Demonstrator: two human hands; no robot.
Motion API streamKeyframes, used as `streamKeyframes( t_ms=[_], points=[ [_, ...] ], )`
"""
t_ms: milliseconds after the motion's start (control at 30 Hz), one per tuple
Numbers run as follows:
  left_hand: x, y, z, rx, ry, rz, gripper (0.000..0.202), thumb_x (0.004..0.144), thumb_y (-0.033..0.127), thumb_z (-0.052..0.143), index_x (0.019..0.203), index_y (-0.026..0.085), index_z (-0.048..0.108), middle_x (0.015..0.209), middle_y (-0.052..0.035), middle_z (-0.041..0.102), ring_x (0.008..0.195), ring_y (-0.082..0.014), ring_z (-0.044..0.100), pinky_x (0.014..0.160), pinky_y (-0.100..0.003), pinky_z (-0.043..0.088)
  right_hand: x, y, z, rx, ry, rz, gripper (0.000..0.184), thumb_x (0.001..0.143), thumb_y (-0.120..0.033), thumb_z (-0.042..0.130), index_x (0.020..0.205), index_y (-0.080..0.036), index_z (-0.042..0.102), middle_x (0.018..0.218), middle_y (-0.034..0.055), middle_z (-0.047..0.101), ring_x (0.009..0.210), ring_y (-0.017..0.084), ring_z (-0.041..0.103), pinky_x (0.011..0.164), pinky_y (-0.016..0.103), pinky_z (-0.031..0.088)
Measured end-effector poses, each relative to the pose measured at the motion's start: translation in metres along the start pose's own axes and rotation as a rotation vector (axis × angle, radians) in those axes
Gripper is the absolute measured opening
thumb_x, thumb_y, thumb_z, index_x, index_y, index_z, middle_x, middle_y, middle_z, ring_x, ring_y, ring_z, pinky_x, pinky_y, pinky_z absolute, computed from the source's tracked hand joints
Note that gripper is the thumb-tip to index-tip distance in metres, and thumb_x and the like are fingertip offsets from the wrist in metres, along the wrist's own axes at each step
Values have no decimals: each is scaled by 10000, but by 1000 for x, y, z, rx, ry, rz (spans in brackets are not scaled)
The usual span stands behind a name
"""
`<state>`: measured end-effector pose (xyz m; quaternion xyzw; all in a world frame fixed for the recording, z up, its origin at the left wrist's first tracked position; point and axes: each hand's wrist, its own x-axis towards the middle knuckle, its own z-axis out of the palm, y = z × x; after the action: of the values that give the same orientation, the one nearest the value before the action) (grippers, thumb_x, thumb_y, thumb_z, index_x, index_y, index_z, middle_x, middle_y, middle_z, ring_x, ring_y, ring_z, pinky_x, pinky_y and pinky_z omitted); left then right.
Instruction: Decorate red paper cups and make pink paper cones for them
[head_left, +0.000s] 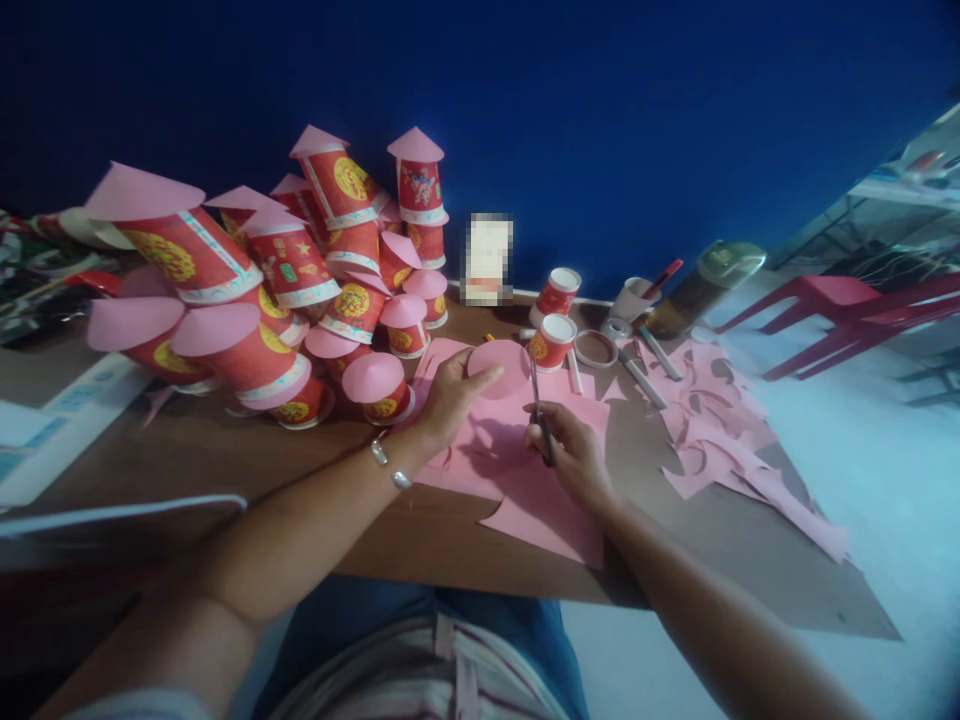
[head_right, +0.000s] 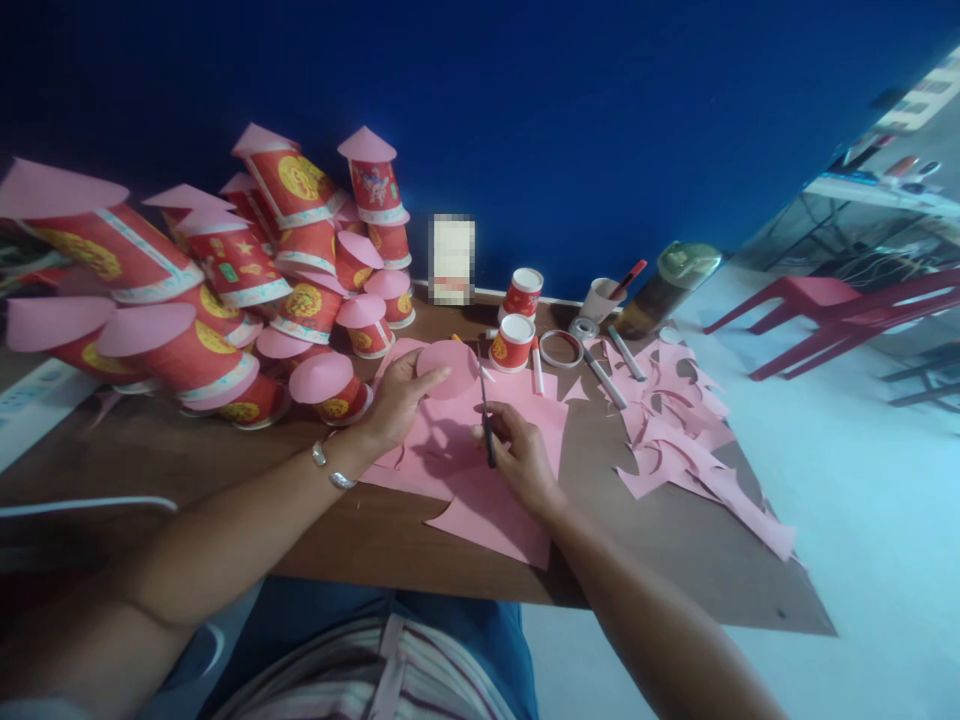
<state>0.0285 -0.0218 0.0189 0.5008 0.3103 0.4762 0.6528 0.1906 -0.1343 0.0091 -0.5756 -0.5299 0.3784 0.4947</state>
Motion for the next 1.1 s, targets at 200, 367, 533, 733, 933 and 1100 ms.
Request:
streamKeyframes(
  t_ms=[200, 367, 533, 733, 933, 1100],
  points=[
    [0, -4, -1, 16, 40, 11, 407, 745, 386, 828, 1049, 136, 720, 940, -56, 737, 825, -168, 654, 768, -280, 525, 0, -1, 1, 6, -4, 1, 355, 887, -491, 678, 1086, -200, 636, 679, -21, 637, 616, 136, 609, 556, 245, 494],
    [0, -4, 2, 38, 76, 19, 394, 743, 411, 822, 1001, 135, 711, 911, -49, 728, 800, -161, 639, 747, -272, 516, 1, 2, 1, -11, -7, -6, 362, 895, -497, 671, 1099, -199, 636, 676, -21, 635, 613, 136, 608, 547, 241, 480],
    [-3, 0, 6, 36, 66, 7, 370, 749, 399, 817, 984, 133, 711, 888, -42, 718, 781, -150, 626, 737, -265, 509, 0, 2, 1, -11, -11, 0, 359, 901, -490, 662, 1100, -194, 631, 685, -19, 636, 614, 131, 603, 554, 239, 481],
    [-4, 3, 7, 21, 50, -5, 341, 741, 367, 824, 962, 132, 713, 886, -40, 714, 792, -147, 622, 743, -265, 510, 0, 0, 1, 4, -10, 11, 335, 900, -458, 666, 1098, -189, 629, 681, -23, 622, 606, 124, 580, 541, 232, 456],
    [-4, 3, 7, 14, 35, -6, 350, 729, 369, 835, 951, 130, 709, 888, -38, 712, 798, -147, 615, 741, -263, 507, 0, 0, 1, 1, -12, 16, 372, 903, -501, 661, 1102, -188, 626, 685, -17, 620, 616, 129, 581, 546, 238, 467],
    [-3, 3, 6, 10, 33, -9, 364, 720, 378, 840, 956, 133, 712, 895, -42, 719, 805, -159, 623, 740, -271, 506, 0, -1, 1, 5, -9, 12, 379, 900, -510, 666, 1095, -187, 625, 689, -16, 624, 619, 128, 587, 555, 235, 474]
  ],
)
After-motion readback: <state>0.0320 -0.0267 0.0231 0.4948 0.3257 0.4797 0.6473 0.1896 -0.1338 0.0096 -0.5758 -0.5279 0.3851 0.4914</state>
